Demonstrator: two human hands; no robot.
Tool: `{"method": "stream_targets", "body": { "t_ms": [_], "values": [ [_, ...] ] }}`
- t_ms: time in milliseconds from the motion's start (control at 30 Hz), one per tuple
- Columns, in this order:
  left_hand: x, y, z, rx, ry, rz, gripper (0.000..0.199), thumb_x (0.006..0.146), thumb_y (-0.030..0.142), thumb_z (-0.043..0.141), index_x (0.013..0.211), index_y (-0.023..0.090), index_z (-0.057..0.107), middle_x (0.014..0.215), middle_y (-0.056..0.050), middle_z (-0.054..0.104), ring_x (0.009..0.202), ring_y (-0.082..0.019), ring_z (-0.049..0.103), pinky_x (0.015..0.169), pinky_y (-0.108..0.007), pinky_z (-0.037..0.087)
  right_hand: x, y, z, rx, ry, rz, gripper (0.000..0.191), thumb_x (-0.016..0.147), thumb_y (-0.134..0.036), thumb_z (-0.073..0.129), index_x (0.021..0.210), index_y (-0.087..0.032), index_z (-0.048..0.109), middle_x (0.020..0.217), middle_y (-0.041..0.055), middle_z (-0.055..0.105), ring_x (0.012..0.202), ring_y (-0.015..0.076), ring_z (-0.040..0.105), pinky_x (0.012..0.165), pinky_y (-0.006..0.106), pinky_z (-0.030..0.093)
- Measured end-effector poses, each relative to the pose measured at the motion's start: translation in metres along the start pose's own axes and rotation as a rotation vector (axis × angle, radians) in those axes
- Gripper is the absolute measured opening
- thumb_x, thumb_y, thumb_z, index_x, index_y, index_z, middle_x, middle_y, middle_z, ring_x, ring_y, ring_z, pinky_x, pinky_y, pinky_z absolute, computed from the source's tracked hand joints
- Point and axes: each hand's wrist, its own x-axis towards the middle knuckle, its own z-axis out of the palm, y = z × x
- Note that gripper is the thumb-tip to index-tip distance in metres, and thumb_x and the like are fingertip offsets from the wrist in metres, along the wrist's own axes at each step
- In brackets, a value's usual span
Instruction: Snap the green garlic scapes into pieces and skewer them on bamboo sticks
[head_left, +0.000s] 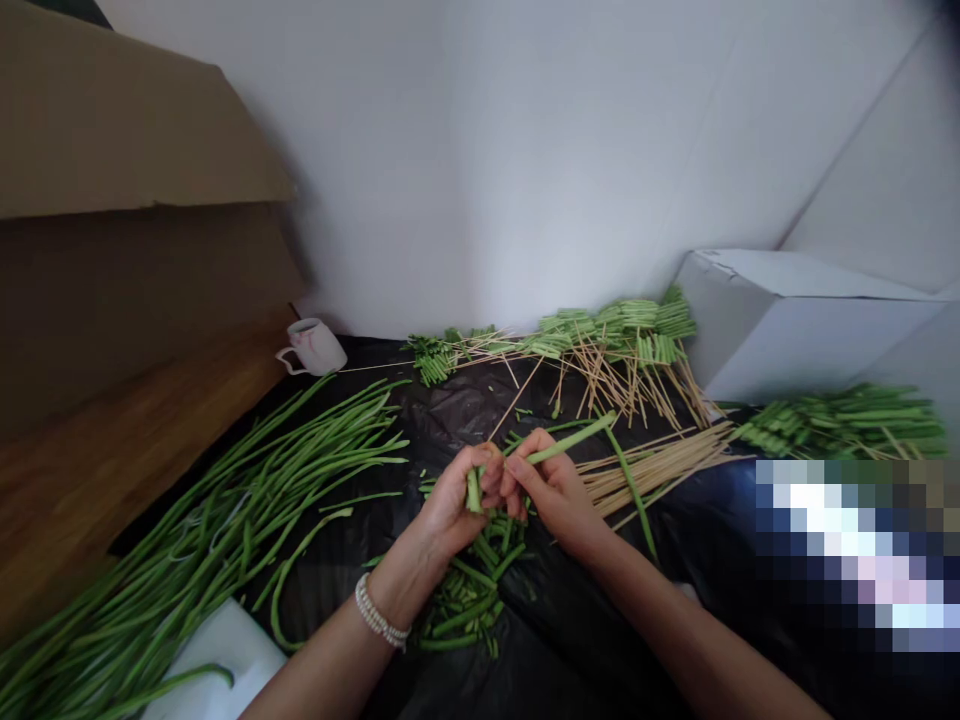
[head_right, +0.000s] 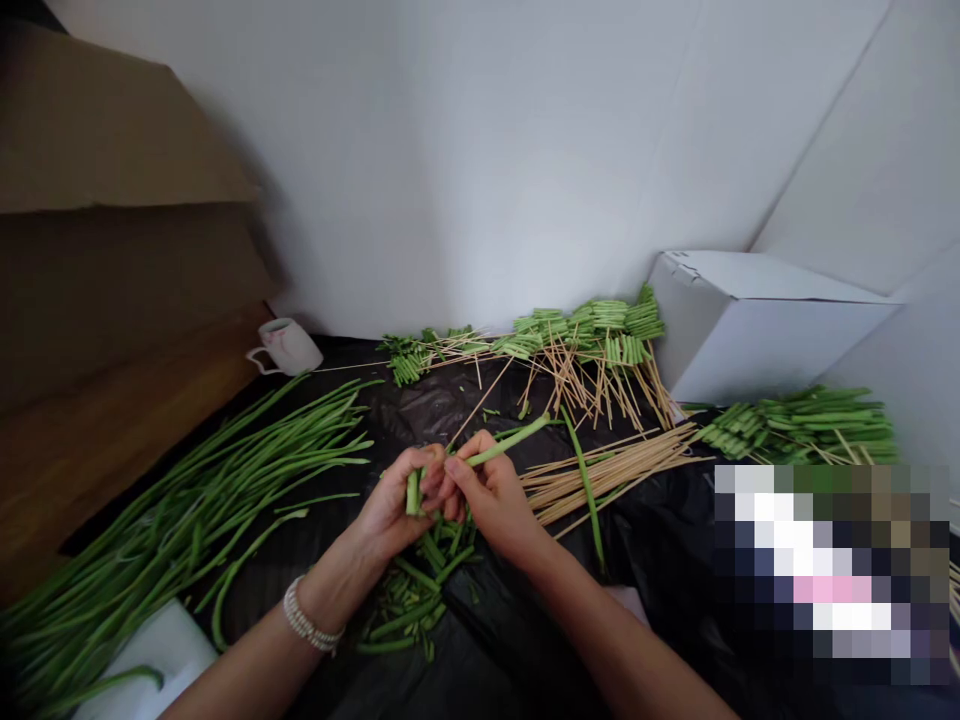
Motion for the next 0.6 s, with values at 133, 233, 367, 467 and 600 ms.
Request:
{"method": "stream_targets", "body": {
  "t_ms": [133,233,367,467,600],
  "values": [
    [0.001,0.011,-0.005,0.009,0.130,0.058,0.023,0.075,0.031,0.072,0.068,0.012,0.059,0.050,0.008,0.037,0.043,-0.003,0.037,0.040,-0.013,0.028,0.002,-0.001,-0.006,-0.093,-0.092,0.141,0.026,0.086,-0.042,0.061,0.078,-0.021,0.049,0.052,-0.0081,0.055,0.035,0.0057,0.042,0.035,0.017,0.029],
    [-0.002,0.013,-0.008,0.248,0.166,0.046,0.037,0.067,0.037,0.081,0.088,0.010,0.068,0.054,0.005,0.051,0.048,-0.006,0.048,0.047,-0.016,0.038,0.001,0.001,-0.005,-0.181,-0.152,0.179,0.024,0.081,-0.041,0.065,0.077,-0.020,0.055,0.048,-0.0094,0.048,0.037,0.0057,0.037,0.038,0.018,0.027],
    [-0.004,0.010,-0.006,0.492,0.151,0.029,0.040,0.058,0.031,0.087,0.087,0.009,0.071,0.075,-0.006,0.070,0.066,-0.014,0.063,0.064,-0.024,0.048,0.000,0.011,-0.003,-0.443,-0.118,0.085,0.023,0.078,-0.040,0.068,0.072,-0.018,0.063,0.057,-0.0055,0.052,0.051,0.0085,0.042,0.049,0.022,0.032],
    [-0.003,0.010,-0.006,0.530,0.192,0.069,0.033,0.061,0.033,0.085,0.081,0.011,0.071,0.073,-0.005,0.070,0.065,-0.013,0.062,0.064,-0.023,0.047,0.001,0.014,-0.007,-0.666,-0.033,0.041,0.033,0.077,-0.043,0.068,0.058,-0.018,0.058,0.052,-0.0052,0.047,0.052,0.0091,0.039,0.052,0.024,0.029],
    [-0.002,0.015,-0.010,0.575,0.263,0.053,0.033,0.065,0.041,0.081,0.079,0.013,0.070,0.066,0.000,0.065,0.055,-0.009,0.055,0.055,-0.021,0.042,0.008,0.004,-0.019,-0.655,0.151,0.058,0.045,0.077,-0.051,0.065,0.052,-0.019,0.048,0.048,-0.0061,0.039,0.049,0.0081,0.034,0.048,0.024,0.025]
  ]
}}
